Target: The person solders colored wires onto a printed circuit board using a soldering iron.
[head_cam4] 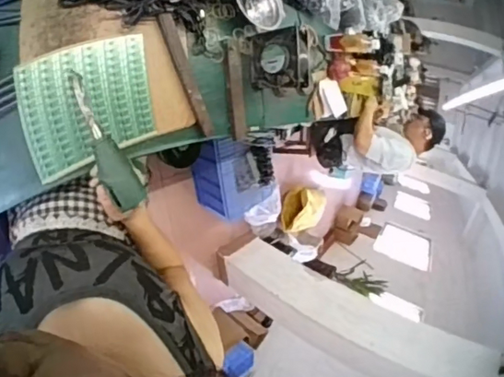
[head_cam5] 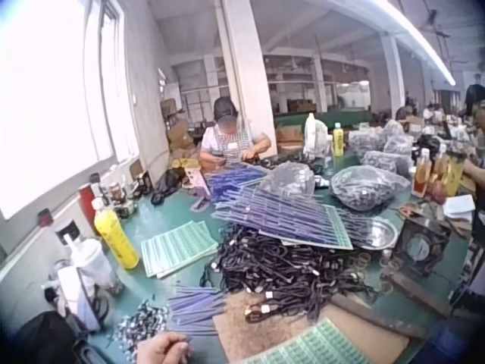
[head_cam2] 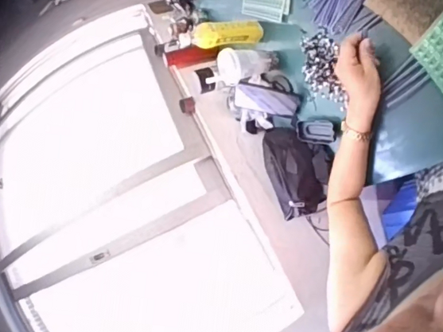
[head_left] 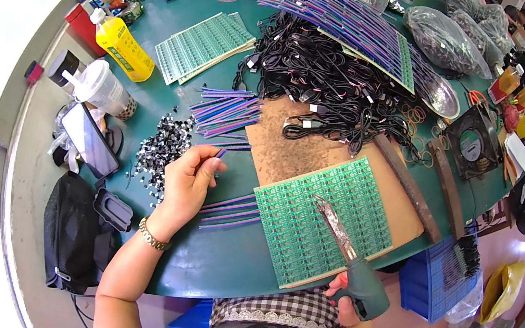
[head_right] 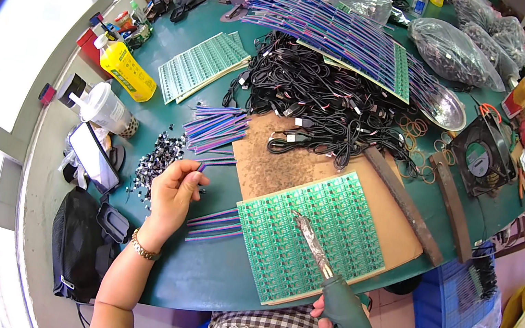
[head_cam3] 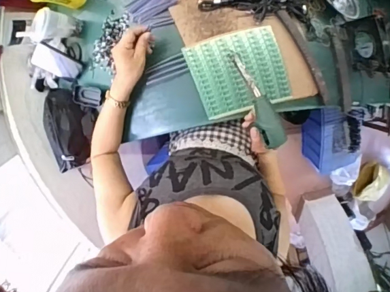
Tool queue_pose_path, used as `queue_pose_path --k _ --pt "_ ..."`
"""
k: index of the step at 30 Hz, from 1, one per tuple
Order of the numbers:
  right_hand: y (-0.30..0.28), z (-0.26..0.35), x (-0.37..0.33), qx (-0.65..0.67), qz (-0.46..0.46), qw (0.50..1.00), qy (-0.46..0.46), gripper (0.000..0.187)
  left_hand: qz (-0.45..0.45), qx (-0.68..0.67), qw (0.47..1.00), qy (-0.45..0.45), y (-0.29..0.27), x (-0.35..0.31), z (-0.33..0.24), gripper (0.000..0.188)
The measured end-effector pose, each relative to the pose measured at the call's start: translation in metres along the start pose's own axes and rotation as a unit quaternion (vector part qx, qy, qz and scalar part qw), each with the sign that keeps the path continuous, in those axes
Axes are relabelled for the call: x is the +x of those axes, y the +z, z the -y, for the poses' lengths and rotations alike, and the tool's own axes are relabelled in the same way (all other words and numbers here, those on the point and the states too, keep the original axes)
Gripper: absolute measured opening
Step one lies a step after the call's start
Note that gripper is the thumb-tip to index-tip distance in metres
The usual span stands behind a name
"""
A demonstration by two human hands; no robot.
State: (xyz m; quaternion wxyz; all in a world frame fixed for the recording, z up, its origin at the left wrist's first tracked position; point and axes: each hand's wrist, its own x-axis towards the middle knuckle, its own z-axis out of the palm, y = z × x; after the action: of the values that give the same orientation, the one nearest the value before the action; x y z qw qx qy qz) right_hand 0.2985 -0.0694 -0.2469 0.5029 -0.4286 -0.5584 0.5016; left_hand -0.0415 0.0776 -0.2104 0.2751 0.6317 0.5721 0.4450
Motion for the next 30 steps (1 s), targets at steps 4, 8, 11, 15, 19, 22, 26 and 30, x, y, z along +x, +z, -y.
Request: queue_pose_path --k 4,8,11,15,19,22,26,30 --pt "-0.004 -0.005 -0.004 0.003 0.028 0.999 0.016 0.048 0.021 0.060 0.998 -0.005 0.003 -0.001 -0.004 0.011" --pt "0.005 0.007 0.002 0.030 -0.030 0.998 0.046 0.041 -0.003 0.064 0.998 0.005 0.006 -0.001 -0.008 0.008" --pt "0.006 0.003 -0.002 0.036 -0.037 0.997 0.049 0.042 -0.053 0.212 0.943 0.252 -0.001 0.010 -0.009 0.006" --pt "0.007 -0.004 -0.008 0.049 -0.057 0.996 0.043 0.043 -0.049 0.148 0.974 0.163 -0.004 -0.002 -0.016 0.007" --pt "0.008 0.003 -0.002 0.036 -0.049 0.998 0.024 0.041 -0.054 0.097 0.990 0.087 -0.003 -0.011 -0.025 0.012" --pt "0.005 0.000 -0.004 0.043 -0.039 0.998 0.035 0.039 -0.030 0.089 0.994 0.061 -0.009 -0.020 -0.041 0.013" --pt "0.008 0.019 -0.008 0.070 -0.013 0.994 0.082 0.058 0.020 0.045 0.998 0.049 -0.004 -0.033 -0.054 0.011" --pt "0.024 0.037 -0.017 0.098 -0.037 0.986 0.131 0.060 0.097 0.026 0.995 0.001 0.014 -0.044 -0.056 0.008"
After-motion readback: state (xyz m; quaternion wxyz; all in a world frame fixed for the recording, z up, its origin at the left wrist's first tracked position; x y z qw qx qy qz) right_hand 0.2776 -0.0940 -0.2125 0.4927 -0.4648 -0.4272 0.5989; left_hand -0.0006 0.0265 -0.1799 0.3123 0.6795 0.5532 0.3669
